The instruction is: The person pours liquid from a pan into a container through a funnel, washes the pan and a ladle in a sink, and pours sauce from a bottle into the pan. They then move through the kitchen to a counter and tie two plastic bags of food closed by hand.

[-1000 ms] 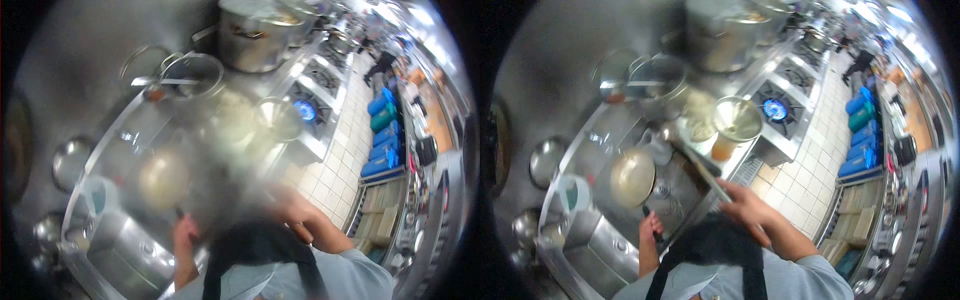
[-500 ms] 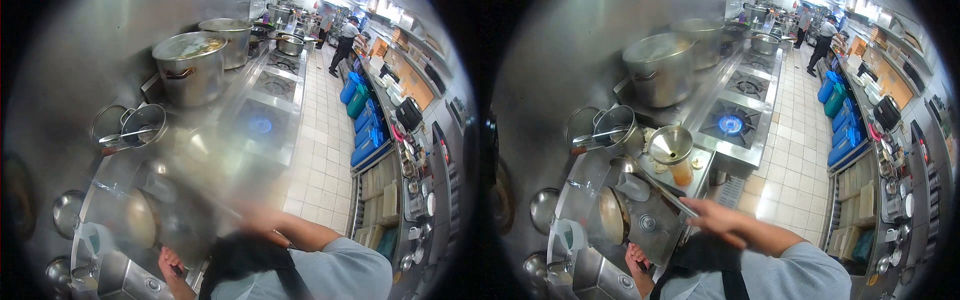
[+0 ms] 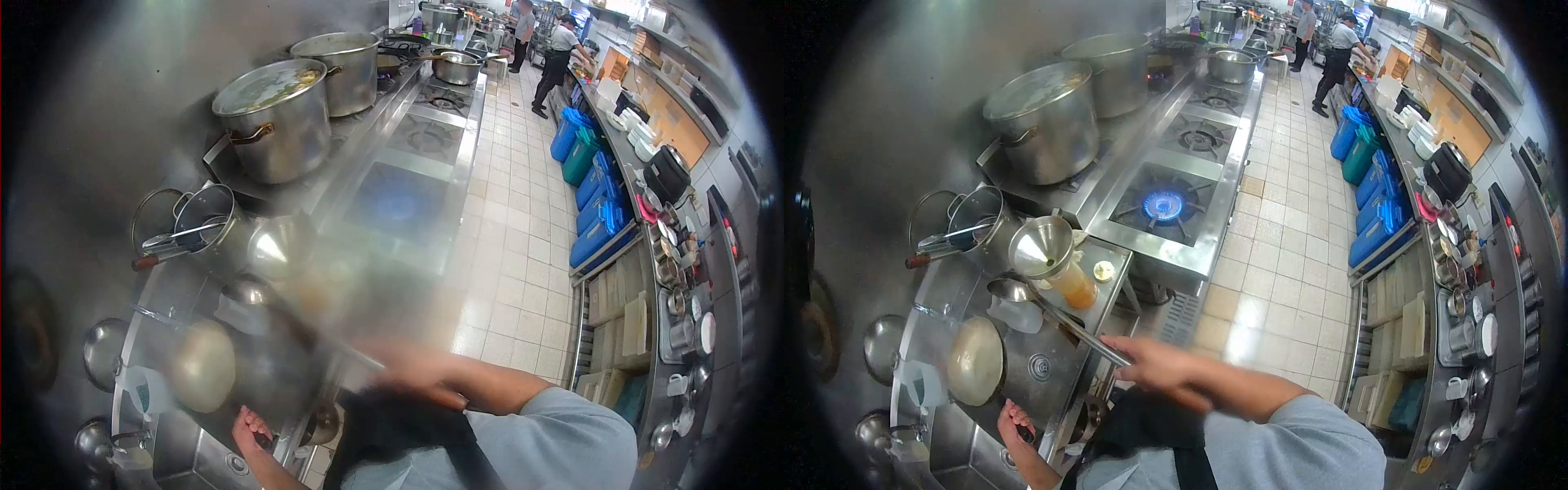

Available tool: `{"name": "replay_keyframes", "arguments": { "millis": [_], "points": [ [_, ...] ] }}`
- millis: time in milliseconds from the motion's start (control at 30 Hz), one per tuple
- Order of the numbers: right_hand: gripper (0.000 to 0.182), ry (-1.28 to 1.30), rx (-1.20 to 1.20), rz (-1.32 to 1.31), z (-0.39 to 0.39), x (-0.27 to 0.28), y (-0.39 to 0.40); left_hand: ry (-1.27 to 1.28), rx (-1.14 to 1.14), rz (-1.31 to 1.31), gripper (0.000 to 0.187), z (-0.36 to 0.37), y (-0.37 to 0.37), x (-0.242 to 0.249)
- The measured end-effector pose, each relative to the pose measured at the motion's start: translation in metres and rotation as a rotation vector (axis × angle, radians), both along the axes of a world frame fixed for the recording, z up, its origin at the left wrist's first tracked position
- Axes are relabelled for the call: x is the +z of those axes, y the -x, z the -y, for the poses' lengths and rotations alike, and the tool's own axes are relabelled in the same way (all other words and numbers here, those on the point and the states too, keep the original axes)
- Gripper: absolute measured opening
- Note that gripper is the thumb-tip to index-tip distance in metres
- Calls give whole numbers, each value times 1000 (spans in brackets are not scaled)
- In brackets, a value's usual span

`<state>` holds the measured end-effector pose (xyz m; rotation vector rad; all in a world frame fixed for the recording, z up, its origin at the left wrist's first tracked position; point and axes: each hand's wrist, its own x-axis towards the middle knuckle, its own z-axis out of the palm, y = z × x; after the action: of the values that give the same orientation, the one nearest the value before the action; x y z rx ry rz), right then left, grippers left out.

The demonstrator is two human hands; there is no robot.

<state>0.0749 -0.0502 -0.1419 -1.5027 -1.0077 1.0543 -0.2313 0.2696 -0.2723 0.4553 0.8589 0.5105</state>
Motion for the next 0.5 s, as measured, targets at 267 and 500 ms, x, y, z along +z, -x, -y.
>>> {"name": "replay_keyframes", "arguments": {
  "millis": [267, 500],
  "points": [
    [71, 14, -3, -20, 28, 1, 2, 181, 7, 271, 18, 20, -16, 6],
    [69, -236, -116, 549, 49, -12, 20, -43, -21, -164, 22, 18, -10, -4]
  ]
}}
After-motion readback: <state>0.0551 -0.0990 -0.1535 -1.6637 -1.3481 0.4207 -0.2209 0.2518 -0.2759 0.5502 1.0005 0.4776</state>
